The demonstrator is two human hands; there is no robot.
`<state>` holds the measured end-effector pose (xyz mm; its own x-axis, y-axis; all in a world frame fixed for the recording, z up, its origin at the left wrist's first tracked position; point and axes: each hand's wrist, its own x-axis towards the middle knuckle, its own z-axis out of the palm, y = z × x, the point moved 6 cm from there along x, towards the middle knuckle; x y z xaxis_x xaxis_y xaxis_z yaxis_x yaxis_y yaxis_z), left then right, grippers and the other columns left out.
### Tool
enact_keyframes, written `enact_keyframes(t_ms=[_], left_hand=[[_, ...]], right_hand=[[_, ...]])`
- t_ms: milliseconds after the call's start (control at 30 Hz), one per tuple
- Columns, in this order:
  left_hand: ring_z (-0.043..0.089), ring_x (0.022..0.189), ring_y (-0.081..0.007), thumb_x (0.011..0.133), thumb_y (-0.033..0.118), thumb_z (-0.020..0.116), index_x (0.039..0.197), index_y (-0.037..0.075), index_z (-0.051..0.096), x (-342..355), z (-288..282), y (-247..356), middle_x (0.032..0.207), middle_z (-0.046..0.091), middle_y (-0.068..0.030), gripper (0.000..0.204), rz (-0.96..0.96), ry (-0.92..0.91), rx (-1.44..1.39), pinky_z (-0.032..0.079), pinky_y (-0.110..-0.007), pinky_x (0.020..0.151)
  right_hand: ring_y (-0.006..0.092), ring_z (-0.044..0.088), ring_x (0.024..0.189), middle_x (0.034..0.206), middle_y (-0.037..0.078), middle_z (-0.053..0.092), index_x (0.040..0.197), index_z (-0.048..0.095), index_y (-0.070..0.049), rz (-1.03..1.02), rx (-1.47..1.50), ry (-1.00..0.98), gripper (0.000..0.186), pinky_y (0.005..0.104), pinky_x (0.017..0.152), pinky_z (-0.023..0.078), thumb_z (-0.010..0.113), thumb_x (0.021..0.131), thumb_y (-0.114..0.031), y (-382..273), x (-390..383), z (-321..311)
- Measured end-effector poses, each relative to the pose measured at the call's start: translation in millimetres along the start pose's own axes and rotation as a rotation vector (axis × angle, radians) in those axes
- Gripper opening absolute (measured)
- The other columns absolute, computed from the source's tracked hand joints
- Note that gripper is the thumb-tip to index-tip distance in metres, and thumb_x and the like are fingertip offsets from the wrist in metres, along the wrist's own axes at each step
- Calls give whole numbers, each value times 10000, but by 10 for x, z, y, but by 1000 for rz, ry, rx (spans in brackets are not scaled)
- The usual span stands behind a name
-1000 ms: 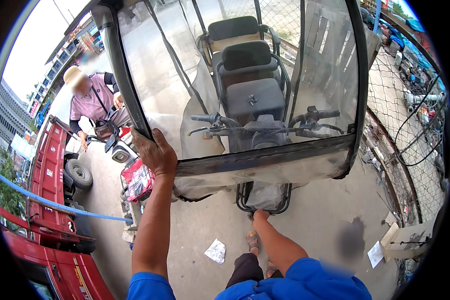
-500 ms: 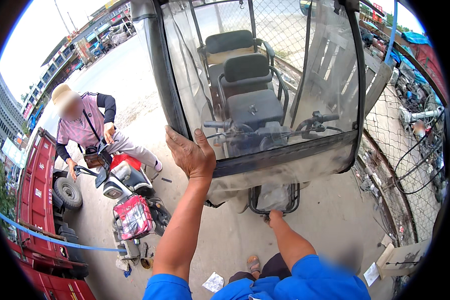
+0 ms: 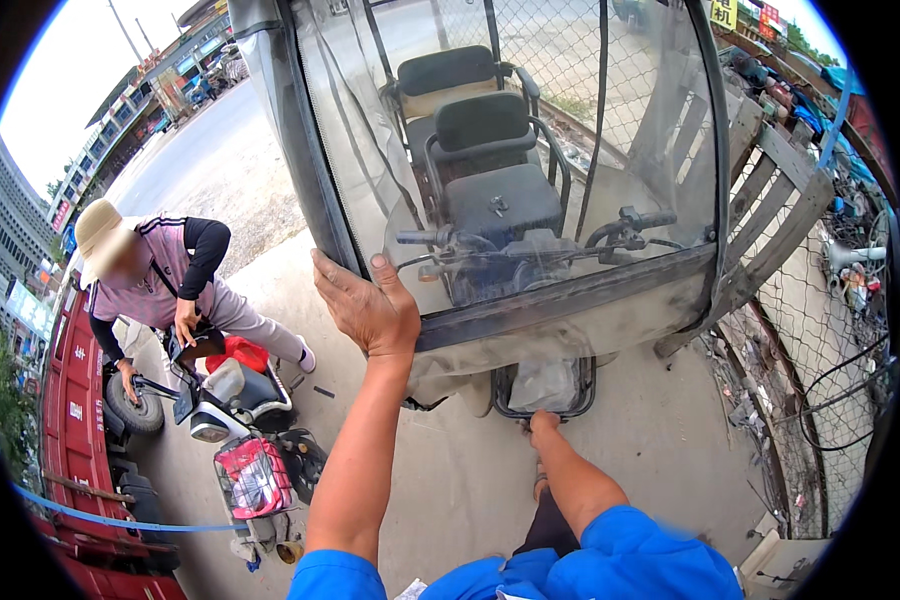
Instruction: The person uses a wrench to loosen and remove bolts from the rear wheel of a red three-wheeled vehicle. After removing the wheel, the person places it on the ground and walks to a nearby electrical box to unplug a power cord.
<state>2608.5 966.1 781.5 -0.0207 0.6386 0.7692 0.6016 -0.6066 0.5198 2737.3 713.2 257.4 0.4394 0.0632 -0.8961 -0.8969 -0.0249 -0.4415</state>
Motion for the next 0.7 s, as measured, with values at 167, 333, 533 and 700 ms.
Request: enact_keyframes(t_ms=[167, 333, 533, 700], left_hand=[[421, 1210, -494, 943, 374, 483, 1442, -112, 212, 198, 635, -11, 1321, 395, -330, 748, -30, -4, 68, 355, -515, 1017], [415, 1220, -493, 944, 367, 487, 1447, -110, 204, 512, 1328, 11, 1331, 387, -330, 748, -31, 1, 77, 349, -515, 1024], [400, 1243, -487, 958, 403, 468, 1432, -101, 242, 847, 2134, 37, 1347, 388, -329, 729, -41, 20, 86, 344, -513, 1027], [379, 1259, -485, 933, 361, 500, 1442, -123, 201, 1172, 2881, 69, 1361, 361, -332, 764, -52, -13, 70, 317, -514, 1059]], right_hand=[[281, 630, 670, 978, 146, 610, 1158, 504, -49, 112, 57, -35, 212, 464, 559, 570, 500, 961, -125, -572, 284, 406], [292, 614, 894, 1026, 95, 601, 1158, 521, -80, 183, 218, -94, 212, 504, 736, 564, 526, 951, -127, -1073, 640, 883], [247, 587, 989, 1048, 55, 606, 1098, 562, -136, 215, 214, -227, 174, 505, 913, 485, 435, 1006, -211, -1657, 1163, 1519], [236, 591, 978, 1051, 35, 611, 1089, 564, -142, 228, 214, -243, 199, 508, 983, 430, 393, 1026, -221, -2215, 1664, 1970]])
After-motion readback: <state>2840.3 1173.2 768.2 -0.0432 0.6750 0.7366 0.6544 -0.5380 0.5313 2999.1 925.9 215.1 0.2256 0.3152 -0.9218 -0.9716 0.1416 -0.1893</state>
